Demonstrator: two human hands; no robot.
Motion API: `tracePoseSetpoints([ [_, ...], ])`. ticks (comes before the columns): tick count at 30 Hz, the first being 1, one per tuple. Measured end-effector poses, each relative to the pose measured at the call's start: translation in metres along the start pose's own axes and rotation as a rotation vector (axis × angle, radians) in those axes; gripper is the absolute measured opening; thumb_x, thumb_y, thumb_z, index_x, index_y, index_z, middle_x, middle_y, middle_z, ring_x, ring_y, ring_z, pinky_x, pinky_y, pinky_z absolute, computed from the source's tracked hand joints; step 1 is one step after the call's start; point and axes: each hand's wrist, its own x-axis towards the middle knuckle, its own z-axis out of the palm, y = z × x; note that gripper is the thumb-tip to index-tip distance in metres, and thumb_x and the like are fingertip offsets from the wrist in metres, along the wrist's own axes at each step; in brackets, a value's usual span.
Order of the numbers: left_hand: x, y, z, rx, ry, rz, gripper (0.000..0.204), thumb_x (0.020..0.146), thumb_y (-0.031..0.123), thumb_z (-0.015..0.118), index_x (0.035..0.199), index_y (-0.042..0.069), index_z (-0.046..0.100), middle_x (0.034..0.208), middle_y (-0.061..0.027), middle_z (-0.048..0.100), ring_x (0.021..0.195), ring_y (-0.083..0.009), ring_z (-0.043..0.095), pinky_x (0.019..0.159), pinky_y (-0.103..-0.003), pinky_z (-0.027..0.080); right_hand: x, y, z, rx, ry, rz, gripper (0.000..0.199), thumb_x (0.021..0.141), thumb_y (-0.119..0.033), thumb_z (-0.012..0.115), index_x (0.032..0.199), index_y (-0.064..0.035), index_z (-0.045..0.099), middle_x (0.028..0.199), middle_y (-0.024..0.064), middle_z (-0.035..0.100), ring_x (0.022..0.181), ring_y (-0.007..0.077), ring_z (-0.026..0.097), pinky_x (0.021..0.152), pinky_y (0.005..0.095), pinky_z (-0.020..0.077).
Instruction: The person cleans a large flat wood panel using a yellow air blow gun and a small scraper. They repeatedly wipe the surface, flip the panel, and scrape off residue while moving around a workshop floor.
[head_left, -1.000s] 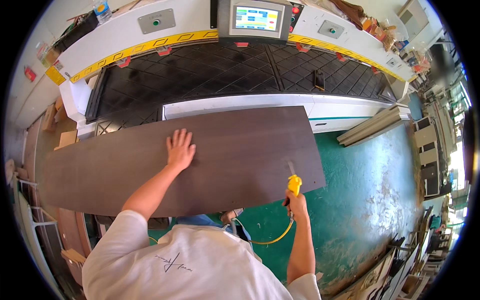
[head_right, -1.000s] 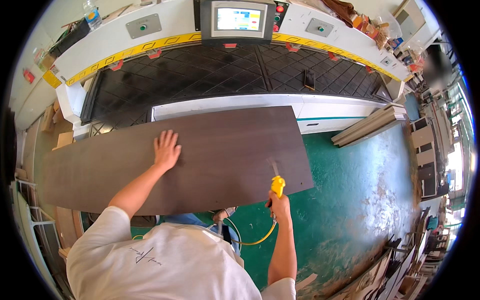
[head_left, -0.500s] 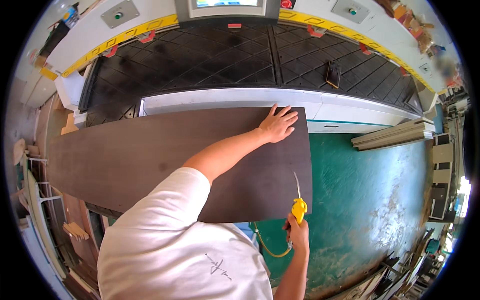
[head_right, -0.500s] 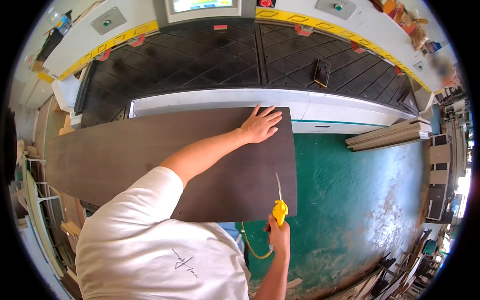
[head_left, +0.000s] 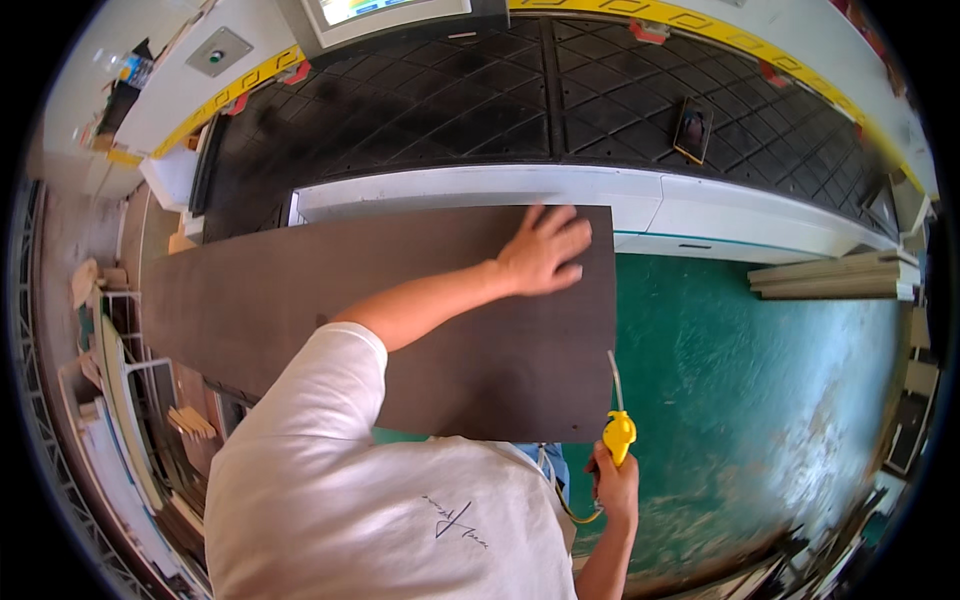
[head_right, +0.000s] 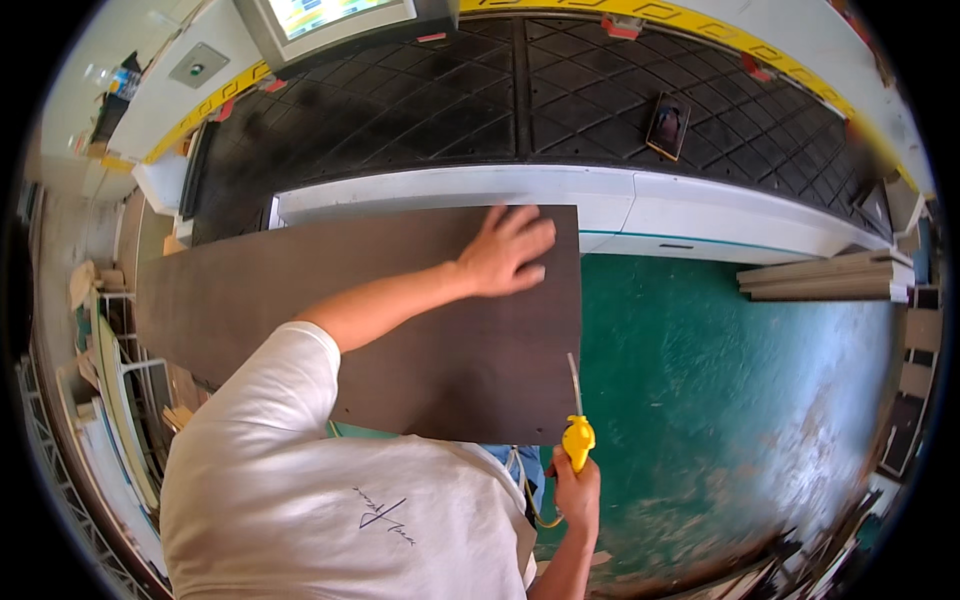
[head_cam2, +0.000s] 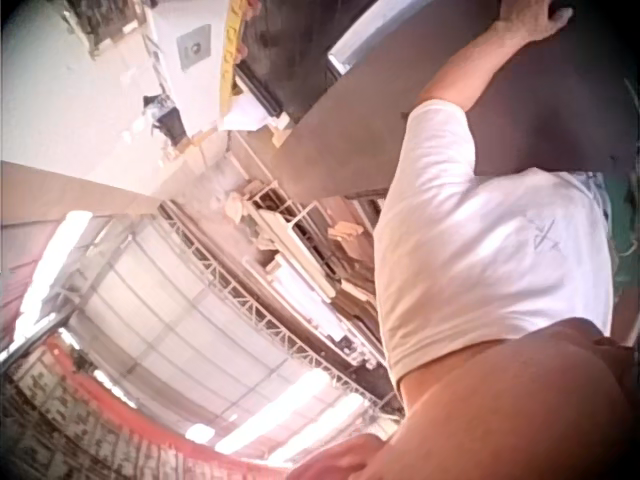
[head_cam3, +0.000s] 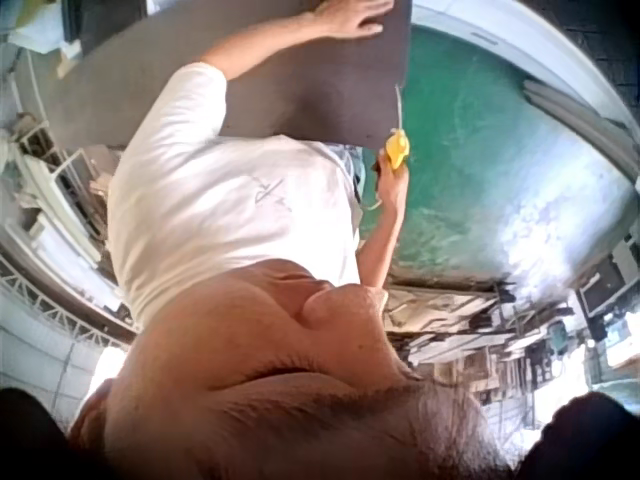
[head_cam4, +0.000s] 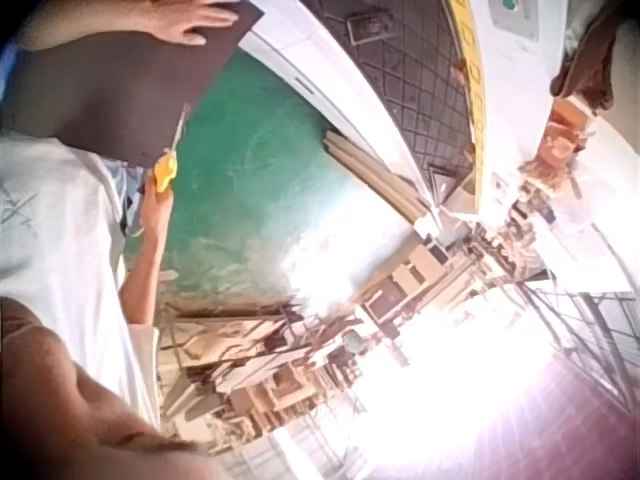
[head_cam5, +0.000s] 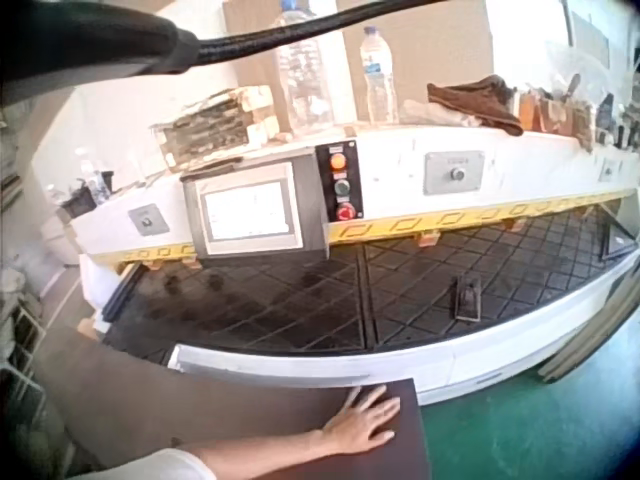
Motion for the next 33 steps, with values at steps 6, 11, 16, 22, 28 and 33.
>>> tracePoseSetpoints([
  [6,0.012,-0.022,0.022,0.156,0.207,-0.211,0.066,0.105,0.052,0.050,0.155,0.009,0.046,0.165,-0.0103,0.039,0.157,-0.0311,0.026,0.125,-0.062,0.019,0.002,-0.003,-0.030,-0.094,-0.055,-0.049,0.039,0.102,-0.036,0.066,0.084,-0.0016,0.065,0.065,0.0036,0.061,0.045,0.0087,0.050,0.042,0.0279,0.0370],
  [11,-0.005,0.029,0.038,0.018,-0.085,0.402,0.066,0.106,0.048,0.049,0.156,0.006,0.043,0.168,-0.0125,0.032,0.158,-0.0306,0.024,0.126,-0.057,0.019,-0.002,0.024,-0.048,-0.041,-0.035,-0.063,0.039,0.103,-0.036,0.065,0.081,-0.0035,0.066,0.062,0.0021,0.061,0.044,0.0091,0.049,0.042,0.0280,0.0367],
  [16,0.073,-0.043,0.043,0.156,0.180,-0.336,0.066,0.106,0.050,0.048,0.154,0.004,0.045,0.160,-0.0169,0.045,0.152,-0.0336,0.035,0.125,-0.057,0.022,-0.015,0.045,-0.060,0.033,-0.089,0.040,0.038,0.104,-0.034,0.062,0.081,-0.0038,0.065,0.060,0.0013,0.058,0.042,0.0095,0.046,0.040,0.0284,0.0349],
  [22,0.208,-0.009,0.048,-0.053,0.734,-0.229,0.036,0.092,0.026,0.069,0.122,0.008,0.067,0.110,-0.0078,0.066,0.110,-0.0297,0.059,0.094,-0.046,0.046,-0.036,0.065,-0.074,0.225,-0.201,0.104,0.032,0.103,-0.032,0.066,0.089,-0.0031,0.070,0.062,0.0005,0.059,0.047,0.0093,0.050,0.044,0.0279,0.0375],
  [28,0.335,0.021,0.063,-0.173,0.698,-0.522,0.087,0.082,0.042,0.081,0.148,0.000,0.042,0.137,-0.0165,0.054,0.127,-0.0359,0.050,0.102,-0.050,0.042,-0.083,0.076,-0.040,0.644,0.221,0.437,0.026,0.096,-0.023,0.077,0.117,-0.0178,0.064,0.068,-0.0081,0.050,0.052,0.0072,0.044,0.044,0.0265,0.0346],
  [33,0.380,0.030,0.063,-0.131,0.492,-0.725,0.105,0.076,0.042,0.088,0.155,0.003,0.032,0.144,-0.0138,0.049,0.135,-0.0340,0.044,0.102,-0.053,0.042,-0.109,0.108,-0.010,0.646,0.338,0.461,0.022,0.093,-0.032,0.080,0.097,-0.0177,0.064,0.061,-0.0050,0.047,0.046,0.0104,0.041,0.039,0.0295,0.0312],
])
